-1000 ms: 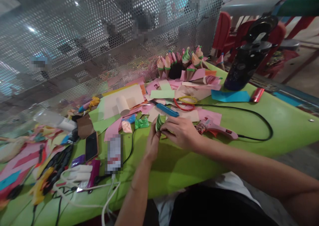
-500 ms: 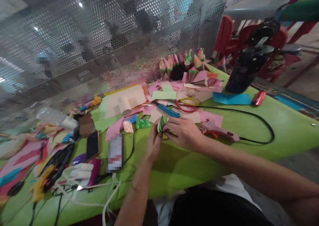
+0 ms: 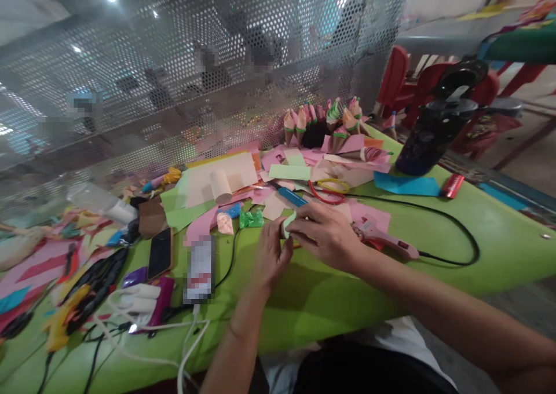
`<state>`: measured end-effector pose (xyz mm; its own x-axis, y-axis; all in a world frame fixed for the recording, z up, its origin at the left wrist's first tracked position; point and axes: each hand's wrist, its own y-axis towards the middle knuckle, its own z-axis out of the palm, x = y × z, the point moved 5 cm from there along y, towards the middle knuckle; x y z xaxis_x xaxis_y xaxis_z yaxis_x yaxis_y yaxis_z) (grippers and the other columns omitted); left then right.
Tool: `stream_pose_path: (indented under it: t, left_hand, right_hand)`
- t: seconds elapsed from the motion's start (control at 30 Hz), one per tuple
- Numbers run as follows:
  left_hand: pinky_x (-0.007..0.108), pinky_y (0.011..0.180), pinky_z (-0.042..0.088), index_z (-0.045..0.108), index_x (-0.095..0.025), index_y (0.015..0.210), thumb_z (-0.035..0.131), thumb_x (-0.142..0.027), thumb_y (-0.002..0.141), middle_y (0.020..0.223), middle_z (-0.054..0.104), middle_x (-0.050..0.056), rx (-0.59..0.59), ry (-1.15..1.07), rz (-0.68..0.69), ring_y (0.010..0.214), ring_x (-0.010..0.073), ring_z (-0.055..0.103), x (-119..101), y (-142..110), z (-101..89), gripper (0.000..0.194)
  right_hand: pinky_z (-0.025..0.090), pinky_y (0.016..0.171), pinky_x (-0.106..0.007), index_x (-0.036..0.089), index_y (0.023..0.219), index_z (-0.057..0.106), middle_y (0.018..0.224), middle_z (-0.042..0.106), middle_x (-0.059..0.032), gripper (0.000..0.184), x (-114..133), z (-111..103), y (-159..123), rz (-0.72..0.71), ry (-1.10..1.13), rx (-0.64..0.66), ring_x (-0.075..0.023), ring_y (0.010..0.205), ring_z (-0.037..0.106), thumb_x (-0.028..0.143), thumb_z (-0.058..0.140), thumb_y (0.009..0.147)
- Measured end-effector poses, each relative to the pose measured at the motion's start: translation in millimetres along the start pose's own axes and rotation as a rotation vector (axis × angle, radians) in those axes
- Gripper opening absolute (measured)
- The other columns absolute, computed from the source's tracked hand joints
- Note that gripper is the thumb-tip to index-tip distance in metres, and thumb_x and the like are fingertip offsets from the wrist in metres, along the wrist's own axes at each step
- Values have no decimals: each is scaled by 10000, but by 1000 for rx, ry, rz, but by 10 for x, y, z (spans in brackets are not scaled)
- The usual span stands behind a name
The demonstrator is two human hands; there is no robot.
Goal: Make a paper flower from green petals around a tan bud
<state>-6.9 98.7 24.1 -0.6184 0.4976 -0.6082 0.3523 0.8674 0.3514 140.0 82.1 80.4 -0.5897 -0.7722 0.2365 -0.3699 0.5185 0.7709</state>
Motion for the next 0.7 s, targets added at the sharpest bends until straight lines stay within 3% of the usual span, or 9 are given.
stream_pose_path:
  t: [0.2, 0.4, 0.57, 0.7]
  left_hand:
    - [398, 925, 451, 510, -214, 1237, 349, -409, 991, 1051, 597, 82, -4, -6, 48, 1004, 239, 548, -52, 0, 9, 352]
    - [404, 1002, 410, 504, -214, 1283, 362, -440, 990, 1199, 599, 106, -15, -143, 30, 1137, 250, 531, -16, -5, 42, 397]
    - [402, 972, 417, 536, -220, 1256, 446, -465, 940, 1236, 616, 85, -63, -466, -142, 1124, 266, 547, 86, 13, 47, 410]
    - [329, 803, 433, 586, -218, 1128, 493, -507, 886, 1009, 647, 48, -126, -681, -348, 896, 208, 556, 229, 1, 81, 388]
  right_hand:
    - [439, 665, -293, 188, 820, 695, 832, 626, -61, 185, -6, 3, -5, 7, -19, -12, -175, 751, 577, 180, 557, 944]
    - [485, 673, -292, 207, 1019, 689, 883, 636, -64, 151, -20, -39, 13, 33, 92, -36, -183, 793, 610, 167, 572, 933]
    - [512, 678, -282, 204, 989, 676, 895, 638, -63, 115, -76, -90, 29, 120, 233, -58, -171, 796, 624, 160, 595, 919]
    - [508, 645, -262, 199, 916, 686, 862, 641, -54, 69, -161, -66, 19, 201, 345, -60, -162, 770, 628, 169, 624, 906]
